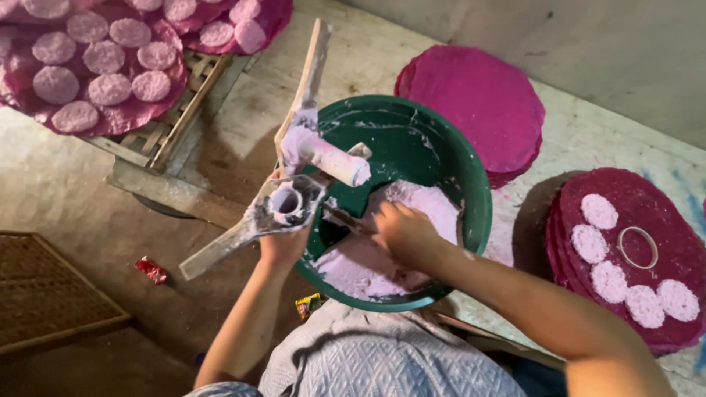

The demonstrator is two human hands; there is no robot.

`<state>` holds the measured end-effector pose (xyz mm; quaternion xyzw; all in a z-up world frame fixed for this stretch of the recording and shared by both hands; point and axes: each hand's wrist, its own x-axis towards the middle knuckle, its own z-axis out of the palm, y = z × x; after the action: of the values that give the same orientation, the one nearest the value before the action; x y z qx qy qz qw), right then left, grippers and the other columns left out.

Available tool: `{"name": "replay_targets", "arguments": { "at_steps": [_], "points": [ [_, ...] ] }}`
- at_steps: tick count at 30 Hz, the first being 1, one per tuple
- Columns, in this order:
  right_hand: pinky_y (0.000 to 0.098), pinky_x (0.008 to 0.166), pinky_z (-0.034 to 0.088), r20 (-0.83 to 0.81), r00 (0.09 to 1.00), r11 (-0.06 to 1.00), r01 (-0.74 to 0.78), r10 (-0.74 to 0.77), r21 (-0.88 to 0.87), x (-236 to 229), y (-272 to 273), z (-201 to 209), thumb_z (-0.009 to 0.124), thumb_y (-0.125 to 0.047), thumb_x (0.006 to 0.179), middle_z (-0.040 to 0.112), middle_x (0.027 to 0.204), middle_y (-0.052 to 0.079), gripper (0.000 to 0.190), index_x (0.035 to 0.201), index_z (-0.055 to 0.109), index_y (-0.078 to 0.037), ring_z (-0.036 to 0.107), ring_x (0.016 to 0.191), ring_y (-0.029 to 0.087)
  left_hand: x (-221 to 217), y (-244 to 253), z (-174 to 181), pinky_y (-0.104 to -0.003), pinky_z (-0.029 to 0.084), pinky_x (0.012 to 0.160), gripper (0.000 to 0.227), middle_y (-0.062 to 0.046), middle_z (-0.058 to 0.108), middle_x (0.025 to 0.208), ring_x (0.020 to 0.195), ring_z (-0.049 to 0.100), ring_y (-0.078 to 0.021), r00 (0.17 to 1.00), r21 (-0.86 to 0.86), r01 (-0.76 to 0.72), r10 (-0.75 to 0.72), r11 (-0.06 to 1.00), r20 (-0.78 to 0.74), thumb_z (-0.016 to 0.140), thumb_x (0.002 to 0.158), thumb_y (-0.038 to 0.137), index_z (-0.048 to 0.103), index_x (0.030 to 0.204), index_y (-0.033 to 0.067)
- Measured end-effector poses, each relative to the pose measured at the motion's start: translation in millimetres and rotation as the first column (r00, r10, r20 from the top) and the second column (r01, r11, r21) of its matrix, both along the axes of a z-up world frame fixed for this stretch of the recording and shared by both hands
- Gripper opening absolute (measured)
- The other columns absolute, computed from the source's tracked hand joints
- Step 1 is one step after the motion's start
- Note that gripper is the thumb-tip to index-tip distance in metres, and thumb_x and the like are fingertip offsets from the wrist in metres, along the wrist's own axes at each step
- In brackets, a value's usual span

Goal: The person makes small circular pink patties on larger magenta mats by scooping paste from a bucket with a mold and pressing it down.

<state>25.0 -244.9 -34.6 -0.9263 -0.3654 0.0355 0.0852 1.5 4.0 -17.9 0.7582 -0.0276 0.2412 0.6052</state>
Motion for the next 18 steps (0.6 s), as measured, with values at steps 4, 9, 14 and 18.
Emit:
{"name": "replay_targets", "arguments": {
  "at_steps": [4,9,14,18],
  "points": [
    [0.0485,0.067,0.053,0.203,0.959,0.972,-0.165,0.197,-0.168,14,26,-22,0.061,-0.018,0.087,0.066,0.086,0.014,0.017,0.078,0.071,-0.007,0.066,0.078,0.034,1,-4,-12,-0.029,0.053,0.092,0.042,-0.007,0.068,0.113,0.102,0.065,-0.0144,1.0,-0.116,-0.013,0.016,0.993,0.023,0.077,0.088,0.005,0.06,0.126,0.0018],
    [0.0418,0.081,0.057,-0.145,0.986,0.92,0.019,-0.082,-0.392,41,8,34,0.045,-0.038,0.106,0.072,0.099,0.018,0.043,0.097,0.076,-0.01,0.073,0.091,0.033,0,-1,-19,-0.03,0.054,0.094,0.042,-0.009,0.067,0.117,0.105,0.066,-0.0162,0.998,-0.027,-0.026,0.027,0.999,0.057,0.079,0.089,0.004,0.061,0.126,0.001],
    [0.0432,0.069,0.058,-0.116,0.993,0.902,-0.028,-0.024,-0.43,20,-14,45,0.052,-0.019,0.095,0.073,0.089,0.016,0.022,0.099,0.072,-0.011,0.074,0.08,0.034,5,-5,-18,-0.028,0.054,0.094,0.042,-0.007,0.068,0.116,0.104,0.065,-0.0139,1.0,-0.181,-0.01,0.011,0.983,0.004,0.079,0.089,0.007,0.06,0.126,0.0002],
    [0.0385,0.059,0.058,-0.12,0.985,0.89,-0.163,0.123,-0.426,-16,-18,22,0.057,-0.014,0.09,0.072,0.079,0.012,0.01,0.094,0.064,-0.008,0.074,0.07,0.028,3,-6,-19,-0.029,0.053,0.096,0.039,-0.009,0.065,0.123,0.107,0.064,-0.0147,0.999,-0.173,-0.001,0.009,0.985,0.041,0.078,0.089,0.005,0.062,0.124,0.0003]
  ]
}}
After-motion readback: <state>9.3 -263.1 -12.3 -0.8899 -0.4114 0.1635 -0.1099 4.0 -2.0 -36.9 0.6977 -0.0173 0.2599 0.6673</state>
